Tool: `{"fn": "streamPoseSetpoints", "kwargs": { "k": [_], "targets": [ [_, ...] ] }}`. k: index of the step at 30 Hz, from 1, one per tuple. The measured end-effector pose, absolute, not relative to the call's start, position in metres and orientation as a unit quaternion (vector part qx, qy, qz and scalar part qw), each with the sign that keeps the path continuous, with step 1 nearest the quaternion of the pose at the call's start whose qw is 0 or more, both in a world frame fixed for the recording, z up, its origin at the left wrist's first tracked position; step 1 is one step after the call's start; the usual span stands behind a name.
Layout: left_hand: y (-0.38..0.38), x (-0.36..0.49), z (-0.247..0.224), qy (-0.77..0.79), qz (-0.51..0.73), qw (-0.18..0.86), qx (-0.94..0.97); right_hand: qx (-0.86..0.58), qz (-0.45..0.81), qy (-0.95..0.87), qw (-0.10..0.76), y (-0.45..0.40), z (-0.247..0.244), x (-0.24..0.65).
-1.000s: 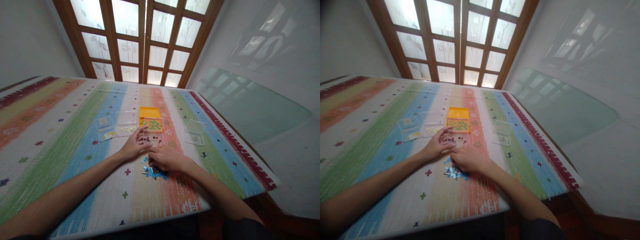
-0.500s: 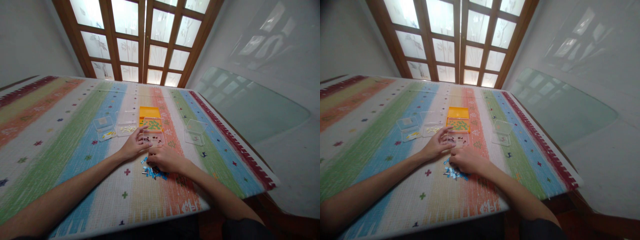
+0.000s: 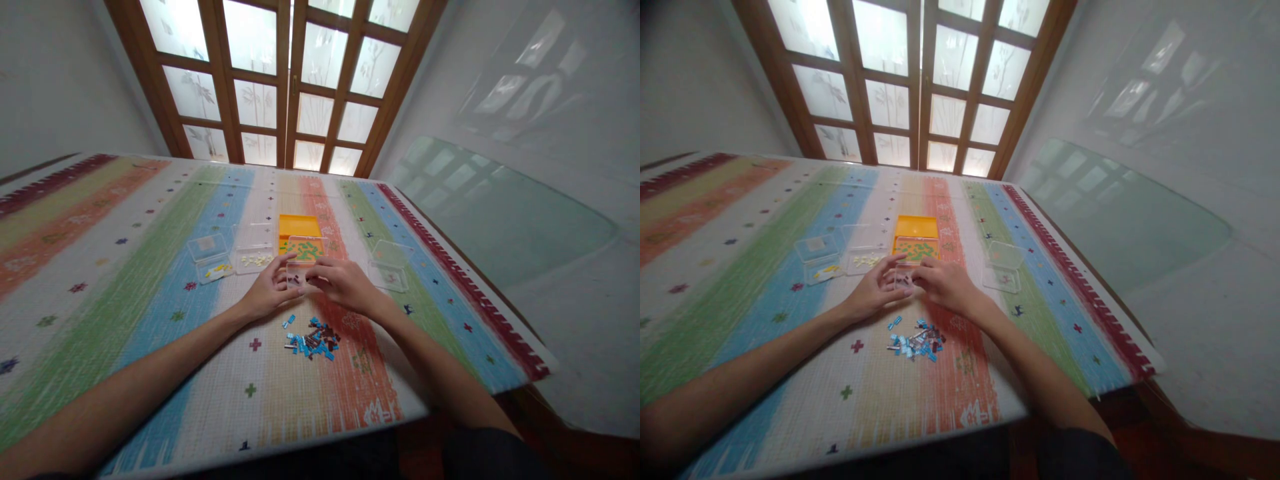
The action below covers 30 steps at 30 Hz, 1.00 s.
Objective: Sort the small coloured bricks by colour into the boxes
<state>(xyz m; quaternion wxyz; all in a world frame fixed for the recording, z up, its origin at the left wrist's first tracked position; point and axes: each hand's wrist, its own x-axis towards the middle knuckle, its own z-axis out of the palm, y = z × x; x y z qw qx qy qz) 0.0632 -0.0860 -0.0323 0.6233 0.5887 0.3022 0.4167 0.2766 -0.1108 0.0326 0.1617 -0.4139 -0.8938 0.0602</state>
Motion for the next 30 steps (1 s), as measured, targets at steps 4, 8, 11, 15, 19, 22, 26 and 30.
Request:
{"fn": "streamPoseSetpoints", "kwargs": {
  "k": [4, 8, 11, 15, 19, 22, 26, 30],
  "targets": [
    [-0.087, 0.063, -0.032, 0.284, 0.412, 0.632, 0.592, -0.413, 0.088, -0.898, 0.125, -0.092, 0.029, 0.276],
    [-0.088, 0.062, -0.032, 0.278, 0.404, 0.646, 0.585, -0.379, 0.104, -0.914, 0.104, -0.085, 0.027, 0.271],
    [-0.087, 0.062, -0.032, 0.276, 0.404, 0.647, 0.585, -0.361, 0.105, -0.922, 0.094, -0.083, 0.027, 0.270],
    [-0.088, 0.062, -0.032, 0.274, 0.408, 0.638, 0.593, -0.355, 0.100, -0.922, 0.116, -0.084, 0.031, 0.278],
    [-0.089, 0.063, -0.030, 0.283, 0.414, 0.631, 0.592, -0.364, 0.096, -0.909, 0.180, -0.099, 0.043, 0.289],
    [-0.089, 0.063, -0.030, 0.301, 0.414, 0.622, 0.592, -0.335, 0.135, -0.915, 0.179, -0.116, 0.051, 0.292],
    [-0.088, 0.062, -0.032, 0.318, 0.419, 0.594, 0.608, -0.302, 0.186, -0.929, 0.101, -0.135, 0.048, 0.287],
    [-0.086, 0.062, -0.034, 0.313, 0.421, 0.585, 0.618, -0.296, 0.186, -0.936, 0.030, -0.141, 0.035, 0.279]
  ]
}}
